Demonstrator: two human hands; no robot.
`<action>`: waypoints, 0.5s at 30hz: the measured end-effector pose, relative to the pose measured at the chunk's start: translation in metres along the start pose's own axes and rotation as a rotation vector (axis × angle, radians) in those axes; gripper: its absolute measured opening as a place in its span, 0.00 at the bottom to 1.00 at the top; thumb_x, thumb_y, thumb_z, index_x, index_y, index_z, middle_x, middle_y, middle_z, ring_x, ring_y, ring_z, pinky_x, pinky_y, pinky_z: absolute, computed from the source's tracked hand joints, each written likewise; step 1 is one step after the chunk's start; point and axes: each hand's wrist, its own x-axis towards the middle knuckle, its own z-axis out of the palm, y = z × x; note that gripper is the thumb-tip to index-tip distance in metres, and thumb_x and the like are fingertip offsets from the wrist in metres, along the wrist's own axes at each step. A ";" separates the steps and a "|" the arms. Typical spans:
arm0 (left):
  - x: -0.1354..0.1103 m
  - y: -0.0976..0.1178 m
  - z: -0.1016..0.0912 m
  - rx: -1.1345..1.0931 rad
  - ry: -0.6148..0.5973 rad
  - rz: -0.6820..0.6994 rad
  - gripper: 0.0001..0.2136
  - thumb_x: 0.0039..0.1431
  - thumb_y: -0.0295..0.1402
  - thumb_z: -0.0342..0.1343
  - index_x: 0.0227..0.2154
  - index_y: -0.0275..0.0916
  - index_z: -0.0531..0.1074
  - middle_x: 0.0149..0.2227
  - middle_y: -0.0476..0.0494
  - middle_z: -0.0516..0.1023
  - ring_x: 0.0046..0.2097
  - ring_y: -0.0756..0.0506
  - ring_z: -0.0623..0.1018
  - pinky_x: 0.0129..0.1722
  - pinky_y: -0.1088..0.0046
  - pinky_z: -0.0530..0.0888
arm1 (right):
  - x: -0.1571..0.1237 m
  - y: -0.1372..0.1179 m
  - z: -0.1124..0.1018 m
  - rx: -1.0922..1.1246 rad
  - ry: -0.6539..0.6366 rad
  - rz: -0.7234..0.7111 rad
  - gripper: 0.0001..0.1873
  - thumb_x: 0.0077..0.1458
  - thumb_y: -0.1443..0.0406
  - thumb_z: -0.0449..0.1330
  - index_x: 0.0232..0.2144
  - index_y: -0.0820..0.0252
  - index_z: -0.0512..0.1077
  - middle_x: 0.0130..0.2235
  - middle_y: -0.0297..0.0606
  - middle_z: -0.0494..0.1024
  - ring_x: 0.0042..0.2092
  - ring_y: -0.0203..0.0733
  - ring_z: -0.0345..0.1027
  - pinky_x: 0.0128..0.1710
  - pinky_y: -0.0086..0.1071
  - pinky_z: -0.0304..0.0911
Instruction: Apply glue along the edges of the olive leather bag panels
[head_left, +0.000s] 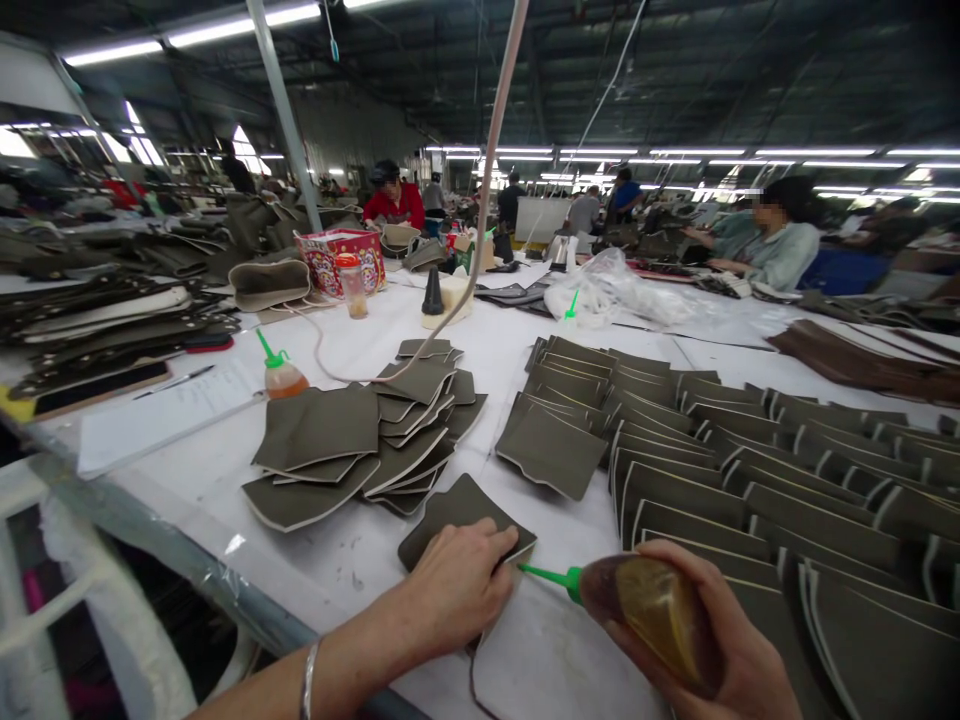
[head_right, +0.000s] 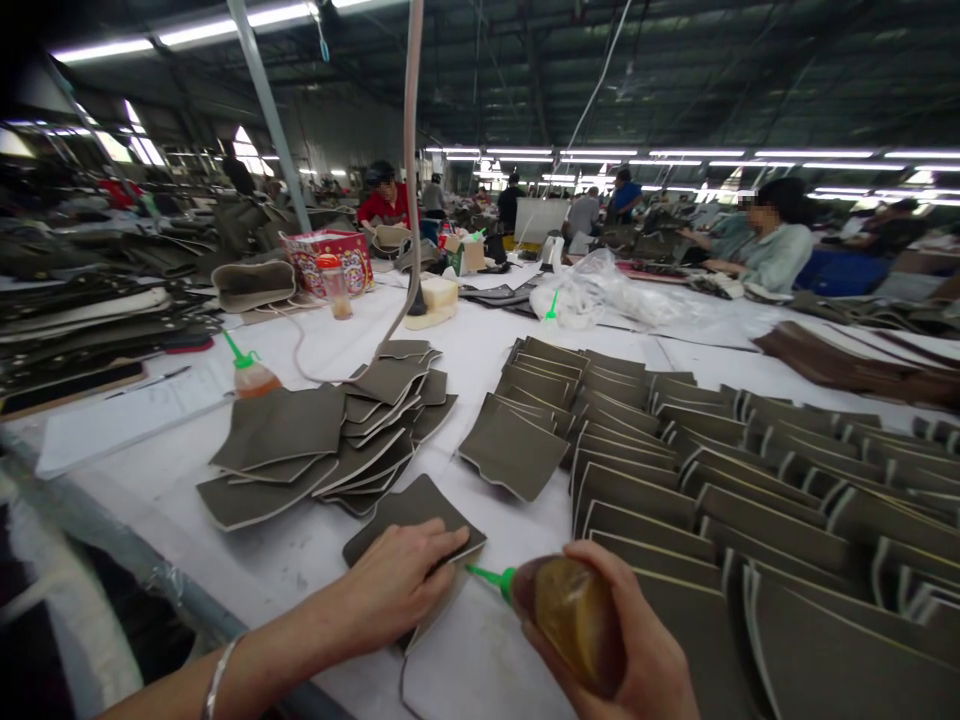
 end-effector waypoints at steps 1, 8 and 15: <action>0.000 0.000 -0.001 0.001 -0.005 0.008 0.17 0.62 0.31 0.43 0.50 0.45 0.72 0.38 0.46 0.77 0.42 0.41 0.78 0.38 0.68 0.70 | 0.000 0.000 0.000 0.004 -0.006 0.009 0.21 0.57 0.51 0.64 0.50 0.46 0.66 0.47 0.32 0.74 0.42 0.47 0.73 0.42 0.31 0.68; -0.002 -0.002 -0.003 0.011 -0.004 0.038 0.18 0.61 0.30 0.43 0.50 0.44 0.71 0.40 0.46 0.76 0.42 0.40 0.78 0.40 0.65 0.72 | -0.003 0.011 -0.004 0.005 -0.021 -0.004 0.22 0.57 0.51 0.65 0.51 0.46 0.66 0.45 0.32 0.75 0.40 0.43 0.75 0.39 0.24 0.69; -0.003 -0.002 -0.006 0.014 -0.023 0.023 0.19 0.61 0.30 0.42 0.52 0.43 0.70 0.41 0.45 0.76 0.43 0.40 0.78 0.41 0.65 0.72 | -0.011 0.016 0.001 0.101 -0.051 0.120 0.24 0.57 0.50 0.65 0.52 0.48 0.66 0.45 0.34 0.75 0.41 0.43 0.74 0.38 0.22 0.68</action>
